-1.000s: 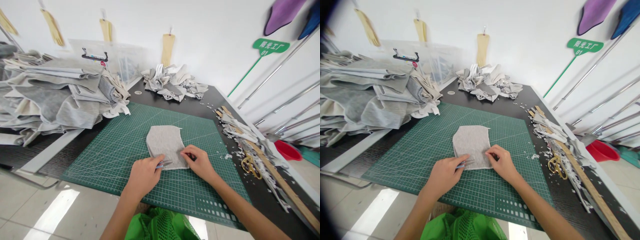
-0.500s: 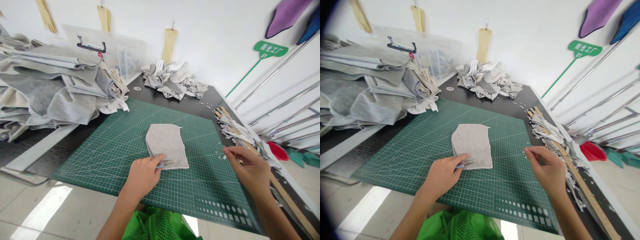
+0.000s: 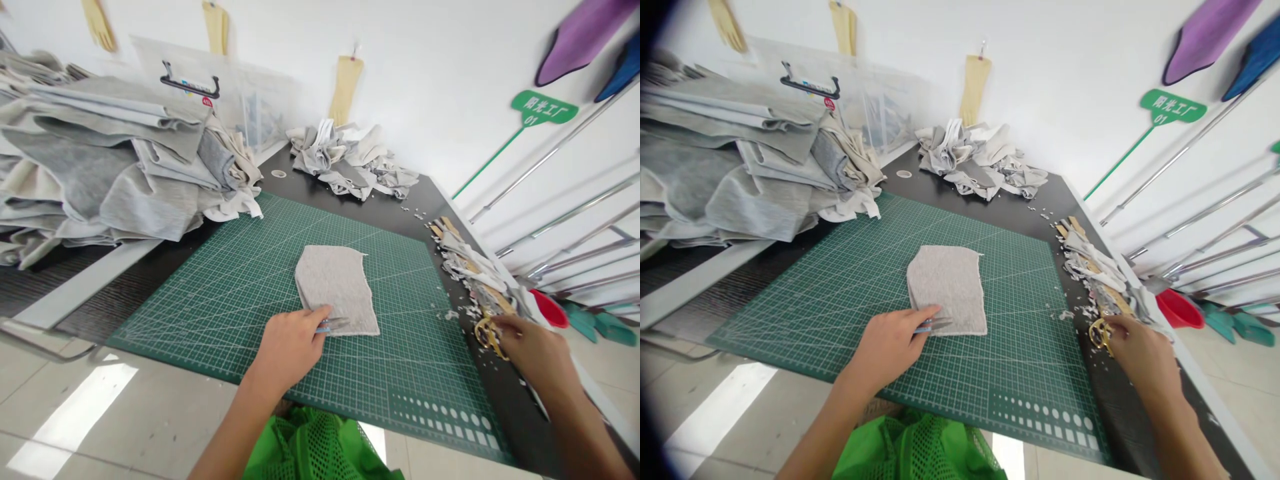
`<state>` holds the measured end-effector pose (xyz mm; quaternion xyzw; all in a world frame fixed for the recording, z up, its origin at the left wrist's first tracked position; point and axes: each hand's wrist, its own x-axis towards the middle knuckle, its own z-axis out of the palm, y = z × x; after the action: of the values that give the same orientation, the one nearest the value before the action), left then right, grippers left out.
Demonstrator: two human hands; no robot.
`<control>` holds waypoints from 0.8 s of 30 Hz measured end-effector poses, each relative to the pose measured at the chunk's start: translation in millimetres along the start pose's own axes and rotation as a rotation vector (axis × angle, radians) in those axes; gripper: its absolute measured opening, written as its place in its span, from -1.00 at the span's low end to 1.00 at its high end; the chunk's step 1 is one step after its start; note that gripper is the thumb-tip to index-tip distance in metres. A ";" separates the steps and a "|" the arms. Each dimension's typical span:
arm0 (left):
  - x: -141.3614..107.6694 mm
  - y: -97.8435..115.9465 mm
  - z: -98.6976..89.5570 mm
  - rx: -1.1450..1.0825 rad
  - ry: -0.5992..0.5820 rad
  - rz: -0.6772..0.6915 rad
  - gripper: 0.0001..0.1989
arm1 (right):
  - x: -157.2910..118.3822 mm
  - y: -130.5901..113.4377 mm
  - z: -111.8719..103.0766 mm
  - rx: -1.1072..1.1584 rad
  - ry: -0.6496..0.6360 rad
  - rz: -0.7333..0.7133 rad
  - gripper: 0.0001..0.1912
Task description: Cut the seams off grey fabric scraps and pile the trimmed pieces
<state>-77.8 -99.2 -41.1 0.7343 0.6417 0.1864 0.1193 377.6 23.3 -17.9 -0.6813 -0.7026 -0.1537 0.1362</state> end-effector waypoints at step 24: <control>-0.3 -1.1 -1.7 -0.029 -0.004 0.014 -0.63 | -34.4 -231.3 4.0 0.844 -0.433 -0.513 -0.89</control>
<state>-79.5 -99.5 -40.0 0.7375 0.6334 0.1949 0.1300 147.7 -12.2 -42.3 -0.3901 -0.8590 0.2576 0.2085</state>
